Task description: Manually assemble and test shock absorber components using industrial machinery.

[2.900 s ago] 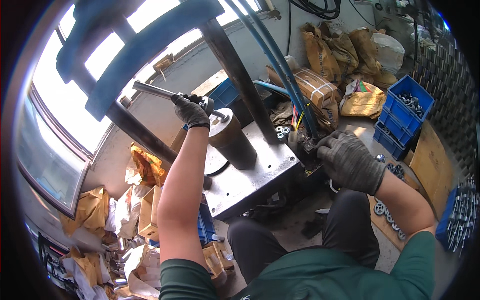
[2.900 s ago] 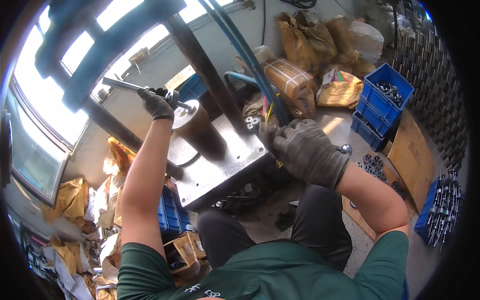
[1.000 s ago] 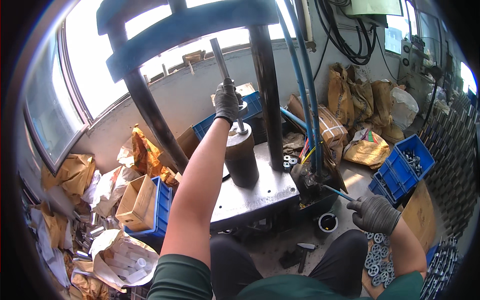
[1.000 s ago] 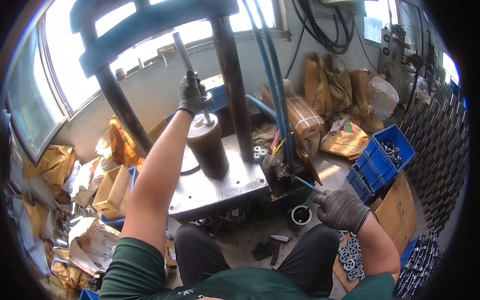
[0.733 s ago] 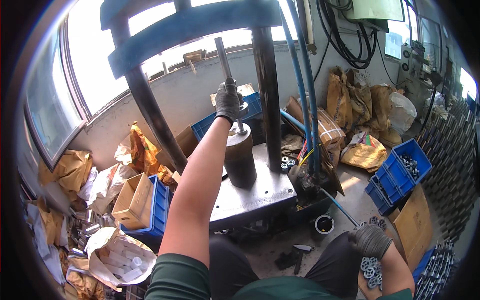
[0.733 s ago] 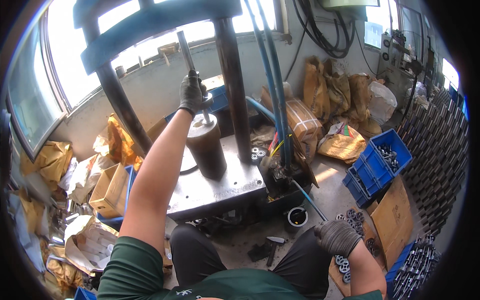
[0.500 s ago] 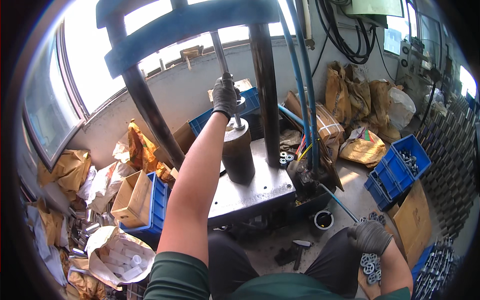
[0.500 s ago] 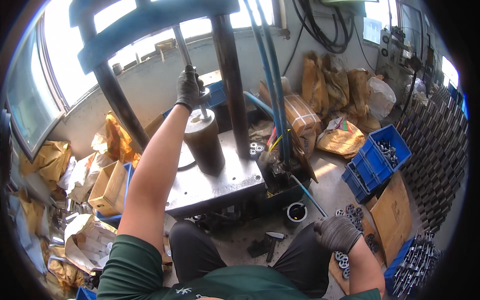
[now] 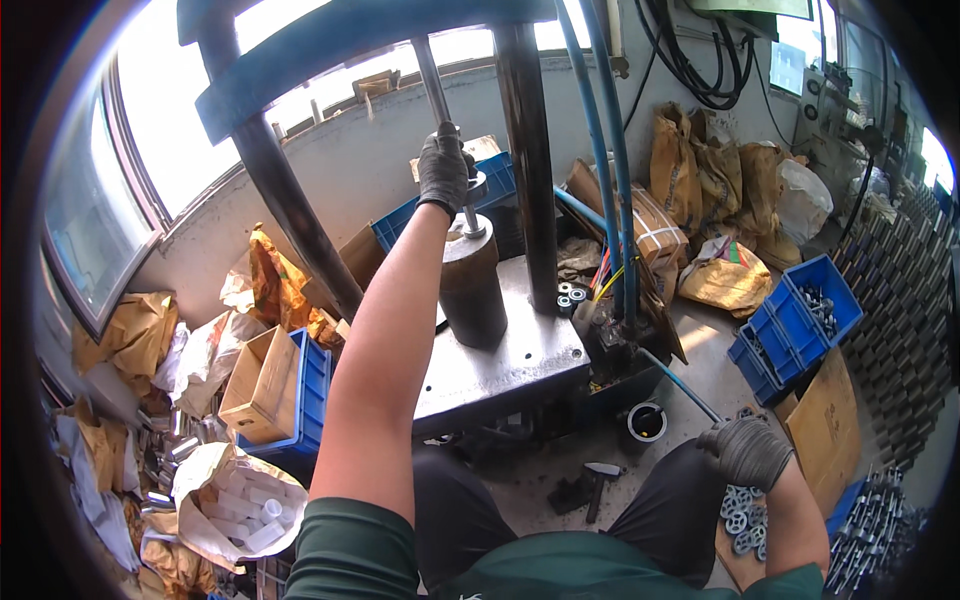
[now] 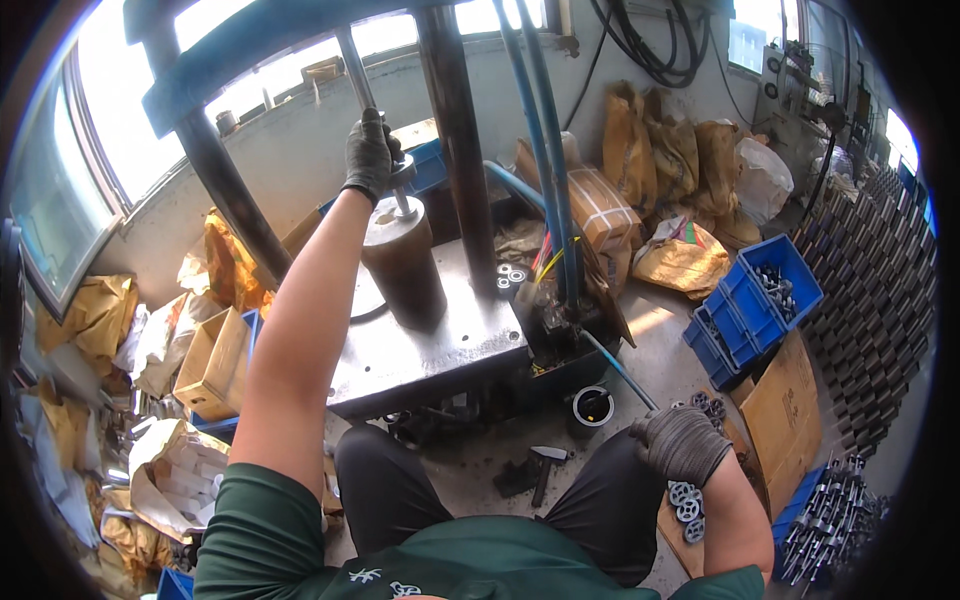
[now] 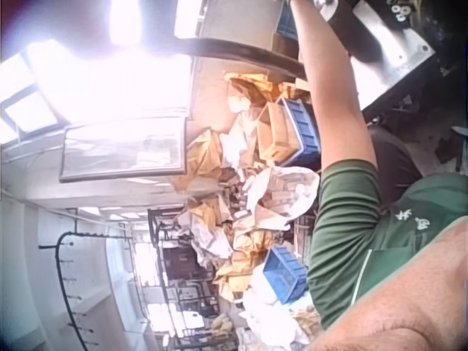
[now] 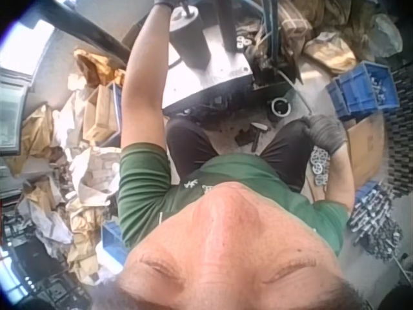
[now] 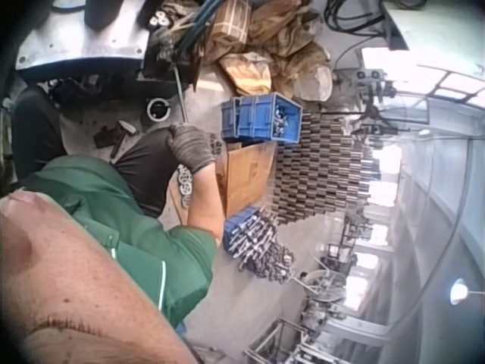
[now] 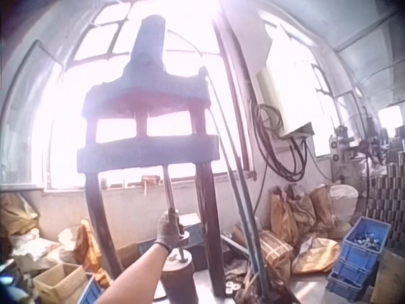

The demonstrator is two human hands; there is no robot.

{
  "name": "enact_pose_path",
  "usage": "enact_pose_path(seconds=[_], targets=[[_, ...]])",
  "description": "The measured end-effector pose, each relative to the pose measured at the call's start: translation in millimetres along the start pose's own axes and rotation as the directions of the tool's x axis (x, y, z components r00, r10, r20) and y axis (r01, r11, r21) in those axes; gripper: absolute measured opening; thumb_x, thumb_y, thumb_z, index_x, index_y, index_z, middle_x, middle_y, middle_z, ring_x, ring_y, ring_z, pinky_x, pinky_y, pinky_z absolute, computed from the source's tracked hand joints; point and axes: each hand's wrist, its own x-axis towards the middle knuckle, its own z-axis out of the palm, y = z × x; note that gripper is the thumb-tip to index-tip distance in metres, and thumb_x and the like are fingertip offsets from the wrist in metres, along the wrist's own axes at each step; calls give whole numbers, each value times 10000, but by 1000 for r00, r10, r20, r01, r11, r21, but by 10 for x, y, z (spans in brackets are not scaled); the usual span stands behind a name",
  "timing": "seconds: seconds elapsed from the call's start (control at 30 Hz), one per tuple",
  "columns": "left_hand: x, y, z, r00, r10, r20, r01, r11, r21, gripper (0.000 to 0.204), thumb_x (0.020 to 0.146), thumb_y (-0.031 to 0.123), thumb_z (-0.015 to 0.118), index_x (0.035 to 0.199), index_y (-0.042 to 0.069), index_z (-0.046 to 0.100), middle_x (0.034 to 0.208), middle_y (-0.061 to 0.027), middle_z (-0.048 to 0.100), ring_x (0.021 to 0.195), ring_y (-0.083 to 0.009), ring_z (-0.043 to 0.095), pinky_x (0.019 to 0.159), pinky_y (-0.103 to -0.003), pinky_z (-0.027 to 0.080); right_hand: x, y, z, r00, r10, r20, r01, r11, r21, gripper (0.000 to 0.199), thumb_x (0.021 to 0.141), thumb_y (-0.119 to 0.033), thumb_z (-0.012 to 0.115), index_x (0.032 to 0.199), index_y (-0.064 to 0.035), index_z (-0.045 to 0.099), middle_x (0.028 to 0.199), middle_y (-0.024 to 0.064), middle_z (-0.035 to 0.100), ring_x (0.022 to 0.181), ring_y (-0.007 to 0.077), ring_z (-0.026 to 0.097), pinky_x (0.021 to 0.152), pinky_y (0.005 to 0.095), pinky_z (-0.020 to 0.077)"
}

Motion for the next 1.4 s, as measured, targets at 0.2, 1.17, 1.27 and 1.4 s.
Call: enact_pose_path(seconds=[0.2,1.17,1.27,1.4], targets=[[23,-18,-122,997,77,-4,-76,991,110,527,1060,578,474,973,66,569,644,-48,562,508,-164,571,462,-344,500,164,-57,-147,973,44,-224,-17,992,125,291,878,-228,621,1066,-48,752,958,192,732,906,389,715,835,477,566],[51,-64,-44,999,33,-19,-30,992,123,577,1085,587,465,1089,29,612,716,-67,621,578,-164,630,515,-344,546,70,-32,151,992,29,122,-28,1000,-6,298,903,-335,609,994,-84,740,906,192,737,886,403,719,830,523,558],[25,-22,-52,1000,-9,-17,10,994,107,573,1087,587,460,1070,31,598,707,-53,602,578,-160,618,511,-342,549,142,-80,3,1000,-20,-2,20,1000,16,299,903,-326,604,1025,-94,748,878,188,733,851,410,717,802,527,563],[-5,-13,-75,1000,7,-16,-5,996,88,524,1033,624,518,1042,102,566,677,-31,536,534,-174,538,404,-389,508,188,-123,-118,995,78,-62,-72,993,97,329,903,-286,578,1064,-72,770,910,189,744,883,392,719,829,505,561]])
